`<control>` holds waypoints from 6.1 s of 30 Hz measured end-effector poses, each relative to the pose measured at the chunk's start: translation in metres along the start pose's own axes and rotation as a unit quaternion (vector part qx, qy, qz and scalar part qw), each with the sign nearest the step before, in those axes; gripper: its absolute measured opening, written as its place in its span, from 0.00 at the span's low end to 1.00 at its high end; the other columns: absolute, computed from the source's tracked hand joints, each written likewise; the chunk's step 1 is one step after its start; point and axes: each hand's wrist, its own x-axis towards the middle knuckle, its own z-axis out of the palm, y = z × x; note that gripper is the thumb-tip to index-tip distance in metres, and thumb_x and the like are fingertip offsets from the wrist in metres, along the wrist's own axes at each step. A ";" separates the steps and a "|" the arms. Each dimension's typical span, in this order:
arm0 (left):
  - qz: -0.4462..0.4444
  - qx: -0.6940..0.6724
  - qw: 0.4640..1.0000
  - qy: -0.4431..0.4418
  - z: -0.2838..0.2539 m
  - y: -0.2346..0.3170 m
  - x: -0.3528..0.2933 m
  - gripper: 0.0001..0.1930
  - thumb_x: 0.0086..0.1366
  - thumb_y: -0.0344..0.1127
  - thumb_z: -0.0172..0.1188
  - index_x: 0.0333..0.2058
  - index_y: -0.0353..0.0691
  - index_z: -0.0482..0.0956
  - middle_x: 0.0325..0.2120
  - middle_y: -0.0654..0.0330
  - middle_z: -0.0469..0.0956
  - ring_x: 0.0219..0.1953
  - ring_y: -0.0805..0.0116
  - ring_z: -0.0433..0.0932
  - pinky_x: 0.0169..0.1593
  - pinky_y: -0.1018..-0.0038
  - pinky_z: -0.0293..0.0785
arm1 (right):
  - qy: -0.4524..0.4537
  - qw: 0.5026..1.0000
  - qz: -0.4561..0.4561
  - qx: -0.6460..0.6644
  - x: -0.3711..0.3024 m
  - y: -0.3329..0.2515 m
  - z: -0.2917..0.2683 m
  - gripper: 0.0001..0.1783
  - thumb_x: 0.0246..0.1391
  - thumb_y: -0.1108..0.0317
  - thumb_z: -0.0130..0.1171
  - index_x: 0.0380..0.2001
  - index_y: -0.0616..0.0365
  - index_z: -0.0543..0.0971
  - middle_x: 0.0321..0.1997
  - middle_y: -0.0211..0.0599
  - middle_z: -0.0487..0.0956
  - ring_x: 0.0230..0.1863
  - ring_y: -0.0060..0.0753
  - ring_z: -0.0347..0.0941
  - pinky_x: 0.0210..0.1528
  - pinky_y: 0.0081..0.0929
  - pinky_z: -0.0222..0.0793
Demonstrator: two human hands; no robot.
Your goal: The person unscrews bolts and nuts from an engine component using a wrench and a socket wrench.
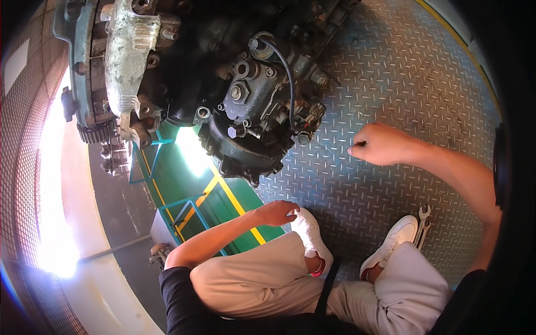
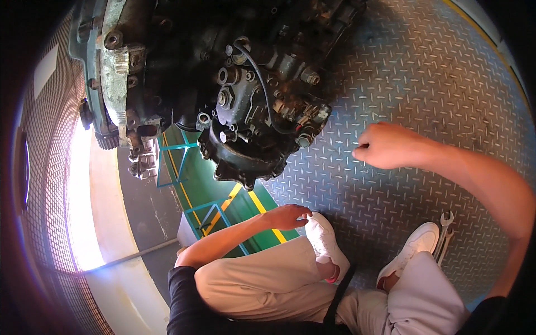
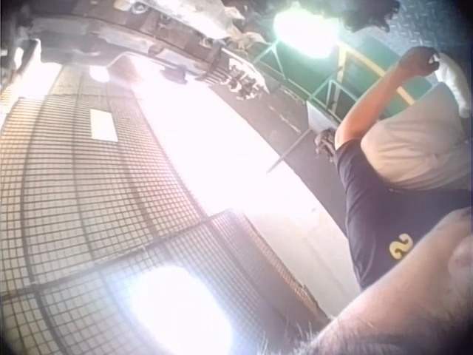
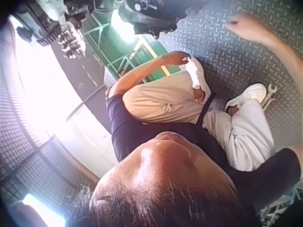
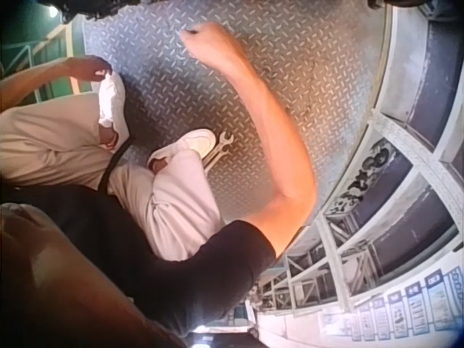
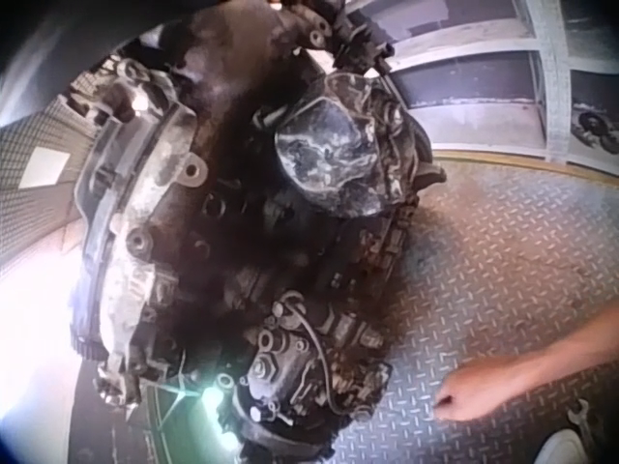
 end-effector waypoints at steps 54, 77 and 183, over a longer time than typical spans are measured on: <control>0.003 -0.022 0.999 0.027 0.008 0.000 -0.011 0.18 0.68 0.43 0.51 0.52 0.41 0.73 0.46 0.51 0.79 0.50 0.49 0.76 0.53 0.60 0.72 | 0.204 0.889 -0.136 -0.387 0.017 -0.006 0.011 0.11 0.45 0.68 0.53 0.29 0.62 0.81 0.24 0.48 0.81 0.33 0.49 0.80 0.33 0.44 0.73; -0.006 -0.001 1.000 0.024 0.007 -0.005 -0.010 0.17 0.69 0.41 0.50 0.51 0.39 0.74 0.47 0.51 0.79 0.49 0.50 0.76 0.54 0.60 0.71 | 0.035 0.967 0.003 -0.254 -0.044 -0.018 -0.027 0.16 0.53 0.64 0.50 0.32 0.65 0.82 0.32 0.55 0.81 0.42 0.57 0.77 0.49 0.48 0.71; 0.103 0.067 0.991 0.045 0.015 -0.014 0.053 0.19 0.63 0.46 0.48 0.40 0.35 0.78 0.40 0.42 0.78 0.45 0.42 0.76 0.48 0.53 0.70 | 0.089 0.962 -0.198 -0.165 -0.039 -0.177 -0.034 0.18 0.55 0.55 0.58 0.23 0.59 0.79 0.16 0.45 0.75 0.20 0.47 0.73 0.28 0.39 0.67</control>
